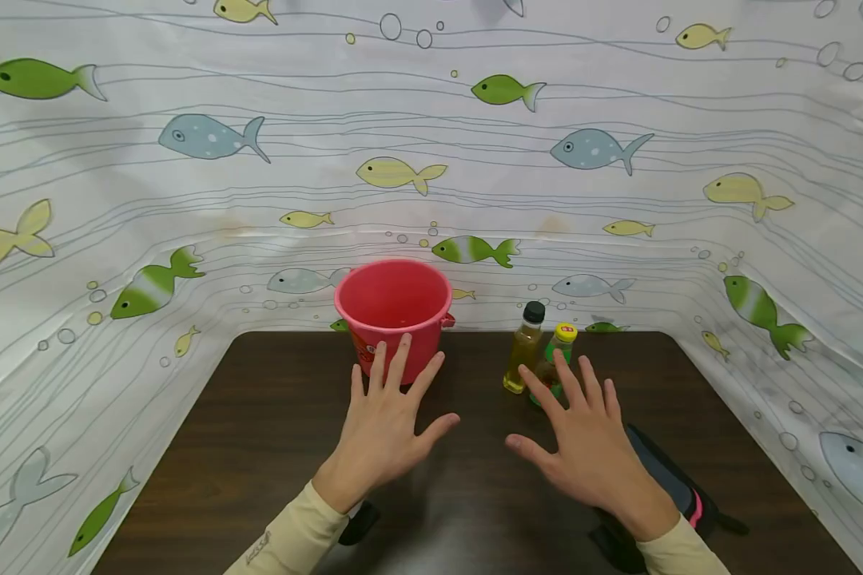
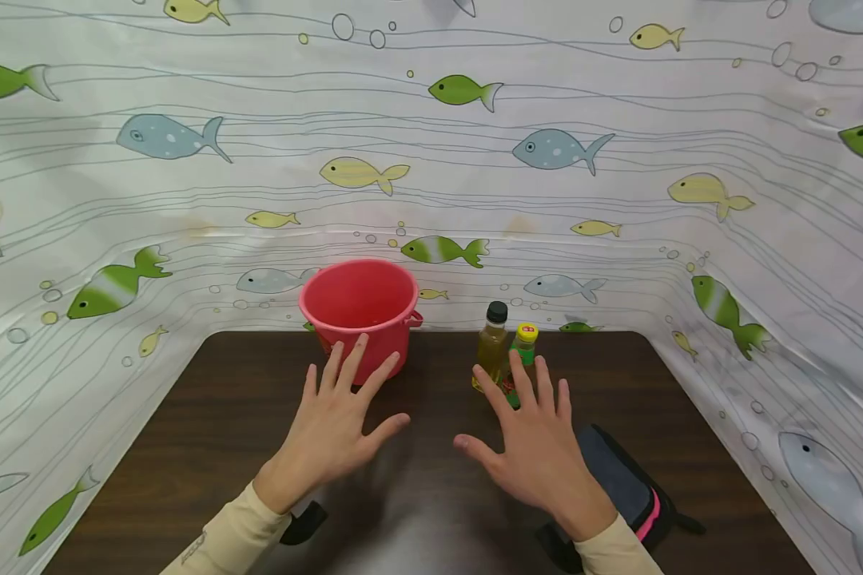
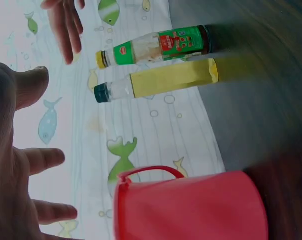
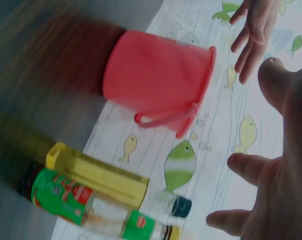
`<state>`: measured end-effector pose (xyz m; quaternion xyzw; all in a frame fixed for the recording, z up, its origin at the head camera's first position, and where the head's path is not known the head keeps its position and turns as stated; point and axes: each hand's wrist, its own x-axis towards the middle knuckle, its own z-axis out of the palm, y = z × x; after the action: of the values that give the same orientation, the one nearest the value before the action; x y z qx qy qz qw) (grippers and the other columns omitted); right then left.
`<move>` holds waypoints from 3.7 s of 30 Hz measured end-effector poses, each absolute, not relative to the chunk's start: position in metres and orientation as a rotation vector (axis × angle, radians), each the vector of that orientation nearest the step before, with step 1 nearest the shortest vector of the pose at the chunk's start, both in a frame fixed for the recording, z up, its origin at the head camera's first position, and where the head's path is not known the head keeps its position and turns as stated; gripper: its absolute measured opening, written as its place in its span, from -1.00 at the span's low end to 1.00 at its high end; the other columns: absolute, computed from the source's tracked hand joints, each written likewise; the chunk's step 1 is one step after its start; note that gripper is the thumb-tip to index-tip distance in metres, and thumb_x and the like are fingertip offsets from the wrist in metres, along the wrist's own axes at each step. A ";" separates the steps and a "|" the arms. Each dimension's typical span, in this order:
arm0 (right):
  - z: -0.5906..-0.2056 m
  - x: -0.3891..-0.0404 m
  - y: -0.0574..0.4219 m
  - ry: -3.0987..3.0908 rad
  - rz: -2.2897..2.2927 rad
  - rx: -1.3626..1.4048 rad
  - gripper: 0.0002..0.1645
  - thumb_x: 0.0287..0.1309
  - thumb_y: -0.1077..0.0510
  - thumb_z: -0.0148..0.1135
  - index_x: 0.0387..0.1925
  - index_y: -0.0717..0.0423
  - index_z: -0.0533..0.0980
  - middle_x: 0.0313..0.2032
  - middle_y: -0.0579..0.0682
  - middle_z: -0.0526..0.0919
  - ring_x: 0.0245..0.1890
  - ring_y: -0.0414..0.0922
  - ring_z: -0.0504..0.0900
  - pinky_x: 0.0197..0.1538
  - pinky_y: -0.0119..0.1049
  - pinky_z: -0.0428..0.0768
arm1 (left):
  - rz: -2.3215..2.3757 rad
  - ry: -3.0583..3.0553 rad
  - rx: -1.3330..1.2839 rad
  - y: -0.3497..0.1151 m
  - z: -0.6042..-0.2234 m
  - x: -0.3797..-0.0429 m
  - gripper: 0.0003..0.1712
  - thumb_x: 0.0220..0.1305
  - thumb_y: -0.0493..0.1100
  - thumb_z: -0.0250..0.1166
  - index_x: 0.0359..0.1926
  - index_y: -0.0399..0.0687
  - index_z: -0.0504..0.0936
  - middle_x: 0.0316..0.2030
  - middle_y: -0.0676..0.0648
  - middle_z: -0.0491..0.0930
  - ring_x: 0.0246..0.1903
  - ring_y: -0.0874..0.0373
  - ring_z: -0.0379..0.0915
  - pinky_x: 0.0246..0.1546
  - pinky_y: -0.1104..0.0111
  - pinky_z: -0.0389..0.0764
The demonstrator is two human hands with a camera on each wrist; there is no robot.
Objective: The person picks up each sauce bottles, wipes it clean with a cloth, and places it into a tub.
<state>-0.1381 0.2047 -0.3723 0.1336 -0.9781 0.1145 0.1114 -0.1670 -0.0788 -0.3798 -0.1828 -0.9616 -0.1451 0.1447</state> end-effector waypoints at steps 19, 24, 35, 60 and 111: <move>-0.374 -0.110 0.264 -2.960 0.331 0.170 0.12 0.30 -0.59 0.14 0.71 -0.40 -0.04 0.71 0.27 -0.19 0.65 0.50 -0.25 0.49 0.66 -0.19 | -0.540 -2.788 -0.781 -0.036 -0.374 -0.193 -0.11 0.44 0.38 0.20 0.66 0.34 0.18 0.69 -0.20 0.03 0.66 -0.33 -0.07 0.54 -0.39 0.20; -0.380 -0.101 0.273 -2.975 0.340 0.113 0.14 0.31 -0.61 0.11 0.72 -0.41 -0.08 0.71 0.29 -0.22 0.64 0.53 -0.26 0.47 0.69 -0.23 | -0.540 -2.801 -0.840 -0.013 -0.374 -0.207 -0.13 0.48 0.37 0.16 0.68 0.33 0.15 0.71 -0.17 -0.01 0.68 -0.28 -0.08 0.56 -0.35 0.19; -0.384 -0.093 0.281 -2.954 0.303 0.088 0.14 0.28 -0.58 0.19 0.70 -0.36 0.01 0.69 0.33 -0.12 0.60 0.57 -0.12 0.41 0.70 -0.09 | -0.430 -2.744 -0.916 0.012 -0.356 -0.235 -0.16 0.52 0.35 0.12 0.67 0.27 0.17 0.69 -0.17 0.04 0.67 -0.25 -0.02 0.58 -0.22 0.27; -0.382 -0.086 0.291 -3.006 0.291 0.026 0.17 0.25 -0.64 0.14 0.71 -0.40 -0.03 0.69 0.34 -0.15 0.61 0.57 -0.18 0.42 0.71 -0.16 | -0.472 -2.751 -1.025 0.029 -0.310 -0.276 -0.12 0.49 0.33 0.17 0.69 0.27 0.12 0.71 -0.12 0.01 0.69 -0.14 -0.06 0.60 -0.16 0.27; -0.388 -0.085 0.293 -3.023 0.284 0.032 0.13 0.27 -0.63 0.13 0.70 -0.37 0.03 0.67 0.36 -0.04 0.58 0.58 -0.09 0.39 0.72 -0.10 | -0.756 -2.670 -1.144 0.057 -0.349 -0.313 -0.61 0.61 -0.22 0.16 0.36 -0.13 0.45 0.35 -0.16 0.43 0.11 -0.01 0.62 0.28 0.25 0.70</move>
<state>-0.0850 0.2934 -0.3880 0.0106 -0.9942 0.0935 0.0524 -0.3135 0.0566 -0.3487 -0.3801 -0.8874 -0.2512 0.0702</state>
